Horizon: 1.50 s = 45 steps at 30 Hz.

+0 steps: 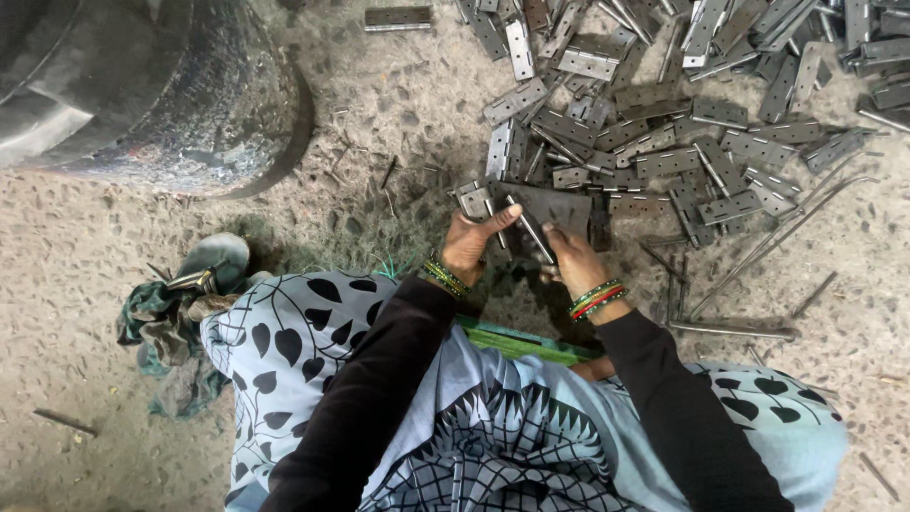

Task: The person sits on the floor and repeatedly picks up small metal plates and rods, inserts the rods into the plates, and places the assembled units into a nearby bucket. The person works continuously with a large pile of parts on the floor.

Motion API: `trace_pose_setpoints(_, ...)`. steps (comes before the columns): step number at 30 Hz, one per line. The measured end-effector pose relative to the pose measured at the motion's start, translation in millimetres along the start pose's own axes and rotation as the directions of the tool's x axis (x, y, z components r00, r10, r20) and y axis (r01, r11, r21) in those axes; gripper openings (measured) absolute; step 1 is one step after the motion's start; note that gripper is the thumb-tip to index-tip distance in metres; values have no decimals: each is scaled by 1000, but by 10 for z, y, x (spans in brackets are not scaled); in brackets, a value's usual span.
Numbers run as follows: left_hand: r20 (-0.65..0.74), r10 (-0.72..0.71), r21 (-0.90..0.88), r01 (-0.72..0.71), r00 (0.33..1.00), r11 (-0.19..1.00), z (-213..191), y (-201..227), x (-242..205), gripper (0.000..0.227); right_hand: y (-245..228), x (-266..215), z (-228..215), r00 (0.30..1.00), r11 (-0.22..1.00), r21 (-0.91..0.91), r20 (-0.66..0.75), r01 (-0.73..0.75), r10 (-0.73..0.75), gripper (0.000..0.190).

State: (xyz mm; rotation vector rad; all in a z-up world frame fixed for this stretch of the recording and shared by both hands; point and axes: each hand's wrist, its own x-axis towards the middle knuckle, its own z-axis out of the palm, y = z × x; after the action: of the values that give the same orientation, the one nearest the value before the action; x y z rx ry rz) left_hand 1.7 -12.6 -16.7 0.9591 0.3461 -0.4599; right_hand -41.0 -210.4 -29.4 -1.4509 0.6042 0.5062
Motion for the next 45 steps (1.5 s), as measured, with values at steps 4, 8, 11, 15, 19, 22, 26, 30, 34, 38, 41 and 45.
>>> trace_pose_setpoints(4,10,12,-9,-12,1000,1000,-39,-51,29,36,-47,-2,17,975,908,-355,85,224,-207,62)
trace_pose_setpoints(8,-33,104,47,-102,994,994,-46,-54,39,35,-73,1,-29,939,750,-577,98,324,-330,71)
trace_pose_setpoints(11,-21,109,34,-108,994,994,-36,-25,30,36,-75,25,-57,978,893,-399,100,206,-181,73)
trace_pose_setpoints(15,-58,46,132,-38,997,990,-34,0,31,42,-6,65,-96,992,986,-128,78,106,-96,67)
trace_pose_setpoints(19,-39,54,117,-49,998,992,-66,-26,48,47,-8,56,-5,906,786,-458,124,415,-405,63)
trace_pose_setpoints(22,-124,46,183,-23,991,983,-72,-54,56,46,-224,-99,115,988,959,-261,133,109,-76,60)
trace_pose_setpoints(26,-158,-38,65,49,987,997,-70,-46,82,43,-632,-479,157,931,847,-403,44,347,-361,64)
trace_pose_setpoints(30,-113,-76,-49,71,991,996,-93,-48,55,40,-664,-636,77,540,507,-333,8,795,-842,74)
trace_pose_setpoints(34,-123,-72,-1,72,990,997,-72,21,48,41,-405,-188,145,843,814,-363,-122,453,-523,83)
trace_pose_setpoints(38,-123,-96,97,109,988,989,-89,34,24,47,-176,77,49,979,916,-394,-206,-73,-11,92)
trace_pose_setpoints(41,-99,-90,29,93,991,995,-55,-16,35,54,-127,36,-37,909,642,-681,88,353,-407,91)
trace_pose_setpoints(45,-168,-57,210,92,984,973,-59,-17,30,55,-65,-36,53,891,471,-795,184,383,-414,90)
